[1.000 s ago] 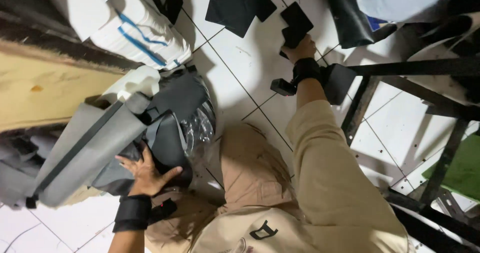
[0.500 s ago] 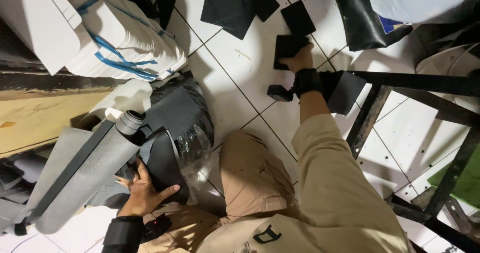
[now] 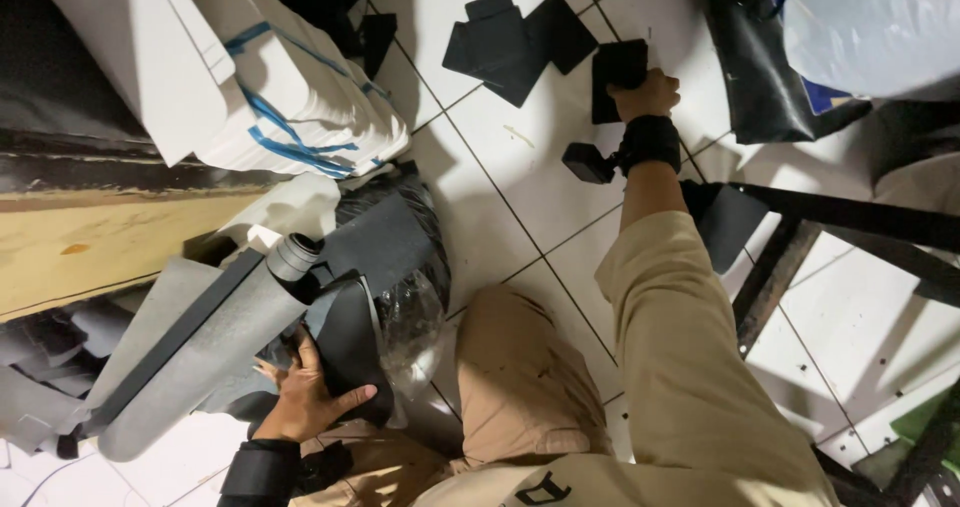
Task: The recorder is picking up small black leather rectangles from the floor and arranging them into a neat stack.
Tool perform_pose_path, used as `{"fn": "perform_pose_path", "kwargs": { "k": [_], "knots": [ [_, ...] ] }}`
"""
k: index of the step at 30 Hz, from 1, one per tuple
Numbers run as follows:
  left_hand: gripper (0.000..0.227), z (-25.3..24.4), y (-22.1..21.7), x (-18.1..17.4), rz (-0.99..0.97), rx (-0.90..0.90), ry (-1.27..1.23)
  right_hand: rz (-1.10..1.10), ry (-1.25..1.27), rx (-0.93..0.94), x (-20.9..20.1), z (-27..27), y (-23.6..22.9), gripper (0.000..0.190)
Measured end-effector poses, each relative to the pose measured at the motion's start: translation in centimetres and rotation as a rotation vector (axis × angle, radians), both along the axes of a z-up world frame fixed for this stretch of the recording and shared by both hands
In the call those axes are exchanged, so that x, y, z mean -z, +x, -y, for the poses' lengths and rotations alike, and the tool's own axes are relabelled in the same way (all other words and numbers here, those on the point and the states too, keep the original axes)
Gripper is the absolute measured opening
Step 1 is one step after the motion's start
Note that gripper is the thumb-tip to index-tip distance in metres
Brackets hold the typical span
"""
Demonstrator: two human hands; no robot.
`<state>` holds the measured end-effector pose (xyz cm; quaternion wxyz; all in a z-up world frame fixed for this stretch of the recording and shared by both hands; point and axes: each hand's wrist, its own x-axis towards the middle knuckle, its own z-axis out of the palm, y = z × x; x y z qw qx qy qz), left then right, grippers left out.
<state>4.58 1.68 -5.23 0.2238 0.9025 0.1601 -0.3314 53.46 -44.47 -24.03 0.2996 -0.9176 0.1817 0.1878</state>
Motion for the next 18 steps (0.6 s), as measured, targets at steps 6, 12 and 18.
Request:
{"fn": "perform_pose_path", "kwargs": {
  "k": [6,12,18],
  "knots": [
    [0.164,-0.7,-1.2,1.7,-0.011,0.070,0.014,0.220,-0.189,-0.085,7.0,2.2,1.8,0.090],
    [0.163,0.2,0.2,-0.1,-0.120,0.026,-0.002,0.437,0.334,-0.055,-0.1,-2.1,2.5,0.083],
    [0.160,-0.4,-1.6,1.7,-0.096,0.047,0.001,0.293,0.517,-0.417,3.0,-11.0,5.3,0.074]
  ]
}}
